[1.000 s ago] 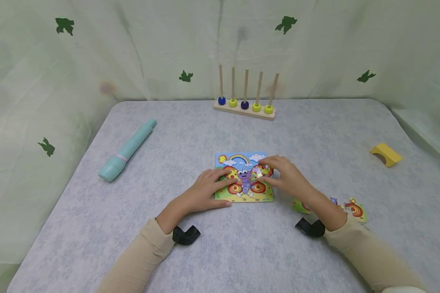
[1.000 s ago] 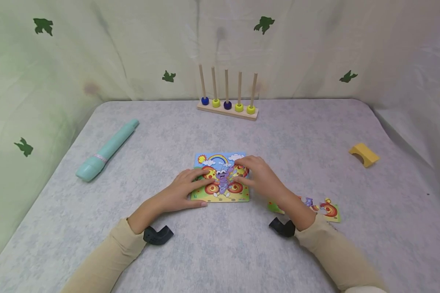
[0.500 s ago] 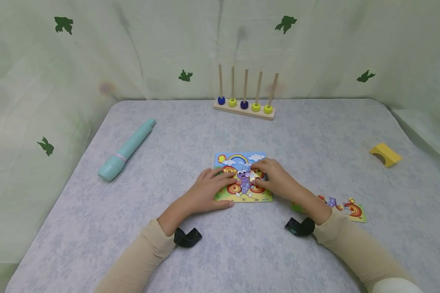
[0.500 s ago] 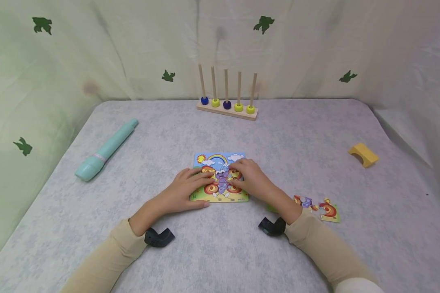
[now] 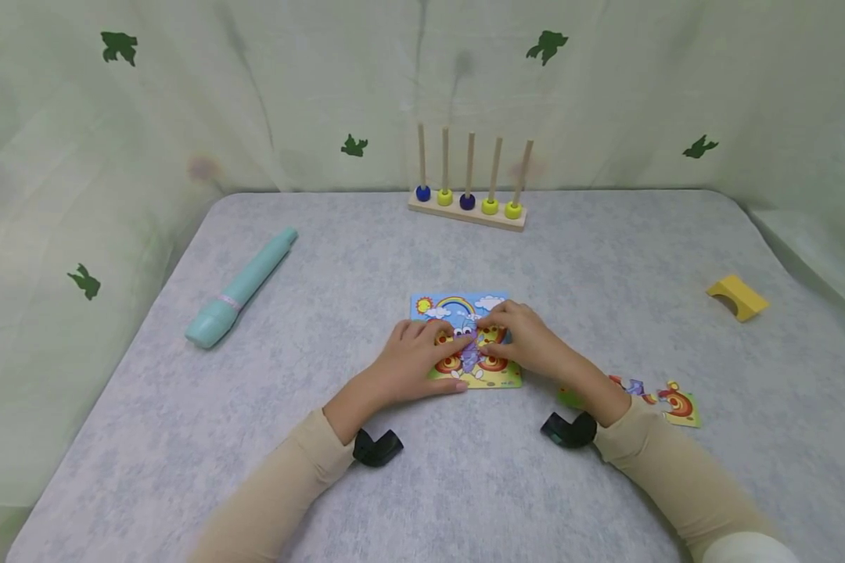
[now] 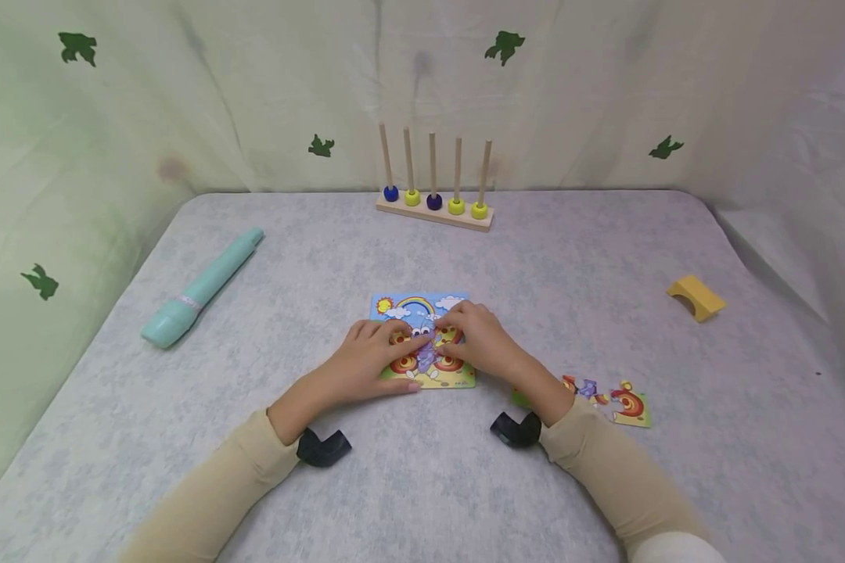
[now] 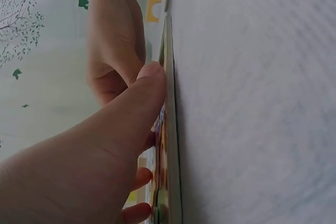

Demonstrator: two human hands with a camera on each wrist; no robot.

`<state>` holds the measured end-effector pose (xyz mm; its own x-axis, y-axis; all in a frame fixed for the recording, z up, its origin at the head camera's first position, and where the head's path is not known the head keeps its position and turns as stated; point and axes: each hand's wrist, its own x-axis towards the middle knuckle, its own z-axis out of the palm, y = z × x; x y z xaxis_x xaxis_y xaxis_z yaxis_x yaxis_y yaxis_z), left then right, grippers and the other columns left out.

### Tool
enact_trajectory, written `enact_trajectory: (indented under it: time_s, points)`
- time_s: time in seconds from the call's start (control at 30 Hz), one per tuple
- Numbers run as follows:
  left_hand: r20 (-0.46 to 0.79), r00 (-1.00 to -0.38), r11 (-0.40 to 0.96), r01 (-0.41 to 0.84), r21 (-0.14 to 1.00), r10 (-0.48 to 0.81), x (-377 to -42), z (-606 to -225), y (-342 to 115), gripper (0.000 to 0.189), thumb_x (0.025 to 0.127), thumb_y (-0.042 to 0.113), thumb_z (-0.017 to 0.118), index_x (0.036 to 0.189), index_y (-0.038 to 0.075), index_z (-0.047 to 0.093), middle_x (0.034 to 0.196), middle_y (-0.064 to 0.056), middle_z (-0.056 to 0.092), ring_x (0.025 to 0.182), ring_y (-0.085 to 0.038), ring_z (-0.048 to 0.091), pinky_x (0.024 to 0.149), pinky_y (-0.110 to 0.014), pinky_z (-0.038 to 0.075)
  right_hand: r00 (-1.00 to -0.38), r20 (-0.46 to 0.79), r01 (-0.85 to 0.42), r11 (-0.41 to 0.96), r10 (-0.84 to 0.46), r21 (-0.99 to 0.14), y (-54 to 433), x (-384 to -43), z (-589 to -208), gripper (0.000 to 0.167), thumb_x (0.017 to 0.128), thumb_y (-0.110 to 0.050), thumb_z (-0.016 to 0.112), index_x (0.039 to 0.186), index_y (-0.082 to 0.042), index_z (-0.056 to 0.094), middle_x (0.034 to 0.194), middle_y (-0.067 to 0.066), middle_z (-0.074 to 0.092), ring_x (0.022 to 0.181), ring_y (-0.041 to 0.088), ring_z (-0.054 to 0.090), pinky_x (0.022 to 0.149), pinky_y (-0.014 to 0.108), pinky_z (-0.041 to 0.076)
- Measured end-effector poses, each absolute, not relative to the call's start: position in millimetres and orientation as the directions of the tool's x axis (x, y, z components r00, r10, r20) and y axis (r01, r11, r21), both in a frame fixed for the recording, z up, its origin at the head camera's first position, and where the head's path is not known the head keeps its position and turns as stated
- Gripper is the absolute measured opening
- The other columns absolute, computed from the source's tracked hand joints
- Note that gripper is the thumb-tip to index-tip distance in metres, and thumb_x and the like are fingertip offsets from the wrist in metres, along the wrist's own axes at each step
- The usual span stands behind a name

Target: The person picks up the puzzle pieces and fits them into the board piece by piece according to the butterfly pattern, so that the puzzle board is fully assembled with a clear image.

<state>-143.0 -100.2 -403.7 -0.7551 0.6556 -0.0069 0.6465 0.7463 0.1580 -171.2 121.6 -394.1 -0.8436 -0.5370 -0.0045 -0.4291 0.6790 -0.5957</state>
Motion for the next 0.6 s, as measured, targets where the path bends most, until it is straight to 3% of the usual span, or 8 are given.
enact_trajectory:
  time_s: [0.2,0.37,0.6]
  points:
    - [-0.044,-0.773,0.771,0.623,0.132,0.633,-143.9,-399.3,-94.7,0.069,0.081,0.067,0.042,0.140,0.034,0.032,0.125,0.001,0.037,0.115,-0.024,0.034,0.095,-0.049,0.022,-0.799,0.029,-0.499,0.636,-0.601,-0.588,129.6,-173.7,-393.6,0.038,0.081,-0.020,0.068,0.118,-0.009,0.061,0.106,0.007,0.049,0.090,0.022,0.041,0.071,0.033,0.034]
    - [-0.046,-0.767,0.761,0.625,0.172,0.640,-142.2,-396.7,-97.4,0.069,0.082,0.063,0.045,0.140,0.028,0.035,0.129,-0.004,0.036,0.118,-0.027,0.032,0.097,-0.049,0.021,-0.761,0.059,-0.577,0.633,-0.646,-0.516,136.9,-177.6,-395.5,0.038,0.084,-0.018,0.065,0.121,-0.013,0.059,0.109,0.008,0.048,0.091,0.023,0.040,0.074,0.036,0.033]
    - [-0.056,-0.806,0.777,0.547,0.312,0.590,-133.0,-395.4,-120.7,0.072,0.082,0.053,0.055,0.139,0.014,0.036,0.140,-0.011,0.027,0.127,-0.028,0.024,0.102,-0.043,0.022,-0.789,0.019,-0.551,0.692,-0.615,-0.467,137.7,-177.7,-395.5,0.041,0.083,-0.028,0.065,0.123,-0.022,0.057,0.114,0.009,0.046,0.096,0.025,0.041,0.077,0.041,0.033]
